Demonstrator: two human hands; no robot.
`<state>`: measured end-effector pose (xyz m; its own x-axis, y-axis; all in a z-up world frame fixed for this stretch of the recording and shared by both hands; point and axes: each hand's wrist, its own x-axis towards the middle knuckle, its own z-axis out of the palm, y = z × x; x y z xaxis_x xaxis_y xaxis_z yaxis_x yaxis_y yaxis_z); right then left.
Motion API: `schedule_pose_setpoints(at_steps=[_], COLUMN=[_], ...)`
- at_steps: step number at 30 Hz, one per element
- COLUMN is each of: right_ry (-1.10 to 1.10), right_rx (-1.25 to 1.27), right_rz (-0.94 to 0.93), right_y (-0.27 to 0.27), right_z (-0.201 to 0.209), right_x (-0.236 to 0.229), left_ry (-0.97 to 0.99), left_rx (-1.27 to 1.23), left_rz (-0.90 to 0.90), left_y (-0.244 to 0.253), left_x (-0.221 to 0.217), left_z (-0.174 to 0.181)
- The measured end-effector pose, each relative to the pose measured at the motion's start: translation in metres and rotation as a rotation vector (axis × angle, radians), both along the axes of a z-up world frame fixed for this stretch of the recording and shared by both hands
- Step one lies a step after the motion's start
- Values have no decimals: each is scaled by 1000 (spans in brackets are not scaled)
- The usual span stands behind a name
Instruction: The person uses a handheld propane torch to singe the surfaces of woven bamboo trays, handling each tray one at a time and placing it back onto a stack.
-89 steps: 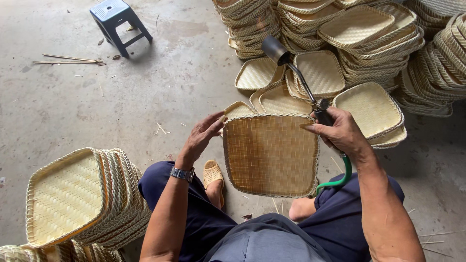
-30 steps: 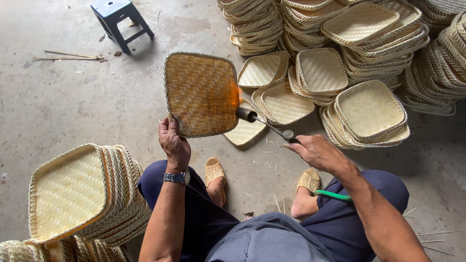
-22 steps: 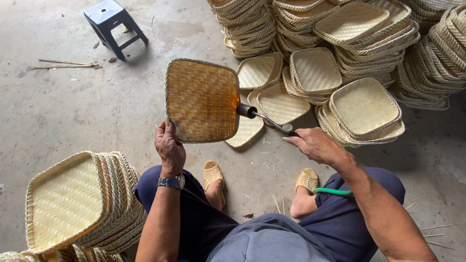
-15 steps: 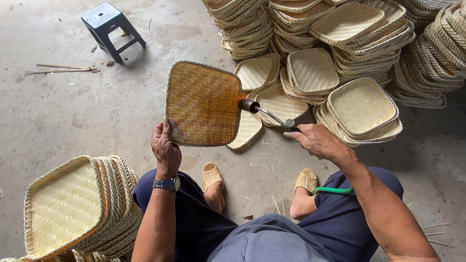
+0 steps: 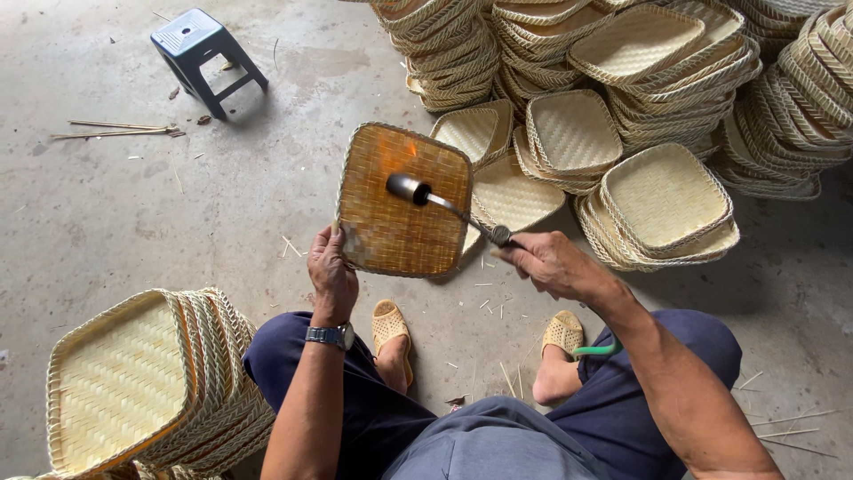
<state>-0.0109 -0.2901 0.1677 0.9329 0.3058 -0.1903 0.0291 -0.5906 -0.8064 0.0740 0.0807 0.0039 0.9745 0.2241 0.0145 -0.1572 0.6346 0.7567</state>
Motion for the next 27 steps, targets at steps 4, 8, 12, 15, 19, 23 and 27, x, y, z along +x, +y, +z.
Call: schedule_pose_setpoints(at_steps=[4, 8, 12, 15, 19, 23, 27], right_ry=[36, -209, -53, -177, -87, 73, -135], right_rx=[-185, -22, -33, -109, -283, -268, -249], right_rz=[-57, -44, 85, 261, 185, -92, 2], right_y=[1, 4, 6, -6, -24, -30, -21], right_z=[-7, -11, -11, -16, -21, -12, -19], right_x=[1, 5, -7, -22, -31, -32, -21], left_ry=[25, 36, 20, -5, -54, -86, -86], left_rx=[-27, -51, -96, -111, -86, -9, -19], left_rz=[-15, -36, -38, -5, 37, 80, 36], left_y=[-8, -24, -28, -14, 11, 24, 22], left_x=[-3, -4, -2, 3, 10, 9, 5], left_z=[1, 3, -2, -4, 0, 12, 20])
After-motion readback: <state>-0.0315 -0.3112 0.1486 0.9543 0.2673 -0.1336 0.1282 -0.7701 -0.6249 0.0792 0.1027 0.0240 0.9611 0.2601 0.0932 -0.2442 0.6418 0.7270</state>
